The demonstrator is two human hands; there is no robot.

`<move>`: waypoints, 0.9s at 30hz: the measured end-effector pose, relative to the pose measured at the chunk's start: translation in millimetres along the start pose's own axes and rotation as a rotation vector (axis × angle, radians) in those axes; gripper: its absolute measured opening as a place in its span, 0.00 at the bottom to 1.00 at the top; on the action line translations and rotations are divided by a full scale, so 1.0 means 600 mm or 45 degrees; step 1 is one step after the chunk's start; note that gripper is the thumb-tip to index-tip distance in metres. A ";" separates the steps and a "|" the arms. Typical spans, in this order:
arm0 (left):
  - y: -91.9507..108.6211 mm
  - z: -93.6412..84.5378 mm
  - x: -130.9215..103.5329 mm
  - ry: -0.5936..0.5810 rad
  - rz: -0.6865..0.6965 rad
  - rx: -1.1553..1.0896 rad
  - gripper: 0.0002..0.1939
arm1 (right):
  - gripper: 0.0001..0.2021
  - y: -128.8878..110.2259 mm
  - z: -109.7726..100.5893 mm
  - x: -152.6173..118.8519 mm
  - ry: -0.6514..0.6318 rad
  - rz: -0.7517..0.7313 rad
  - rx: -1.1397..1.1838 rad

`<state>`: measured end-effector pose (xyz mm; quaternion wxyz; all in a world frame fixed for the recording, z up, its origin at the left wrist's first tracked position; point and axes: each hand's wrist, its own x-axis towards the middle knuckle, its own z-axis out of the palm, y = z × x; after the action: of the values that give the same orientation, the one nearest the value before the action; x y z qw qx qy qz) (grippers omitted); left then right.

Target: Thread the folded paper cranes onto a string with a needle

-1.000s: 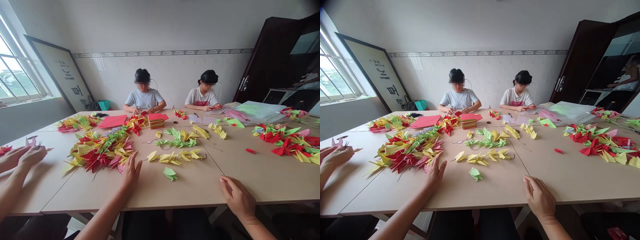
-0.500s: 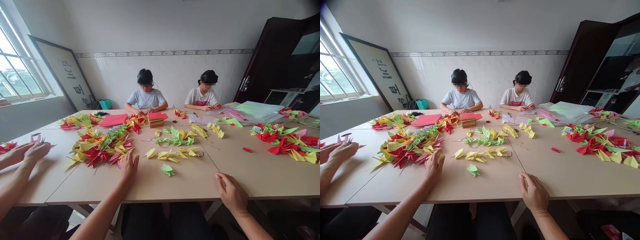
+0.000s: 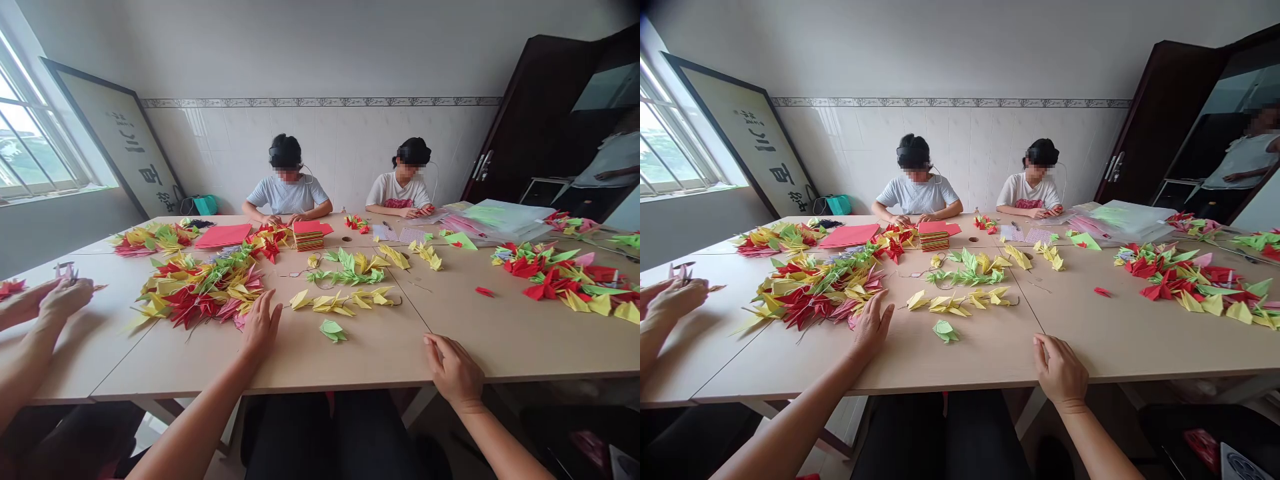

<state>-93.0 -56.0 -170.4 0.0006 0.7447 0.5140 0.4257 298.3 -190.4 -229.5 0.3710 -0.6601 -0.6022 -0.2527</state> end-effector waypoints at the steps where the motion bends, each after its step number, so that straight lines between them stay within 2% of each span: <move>1: 0.001 0.000 0.000 -0.005 0.007 0.002 0.19 | 0.09 0.000 0.000 0.000 -0.001 0.003 -0.002; 11: 0.006 0.001 0.003 -0.047 0.013 0.018 0.19 | 0.10 0.007 0.004 -0.005 -0.011 0.013 -0.013; 27: 0.006 0.003 0.005 -0.186 0.127 -0.078 0.19 | 0.11 0.014 0.005 -0.008 -0.068 0.113 -0.047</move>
<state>-88.7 -54.8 -167.8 0.0396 0.7981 0.4617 0.3851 305.5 -190.7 -236.4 0.3535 -0.6995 -0.5773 -0.2291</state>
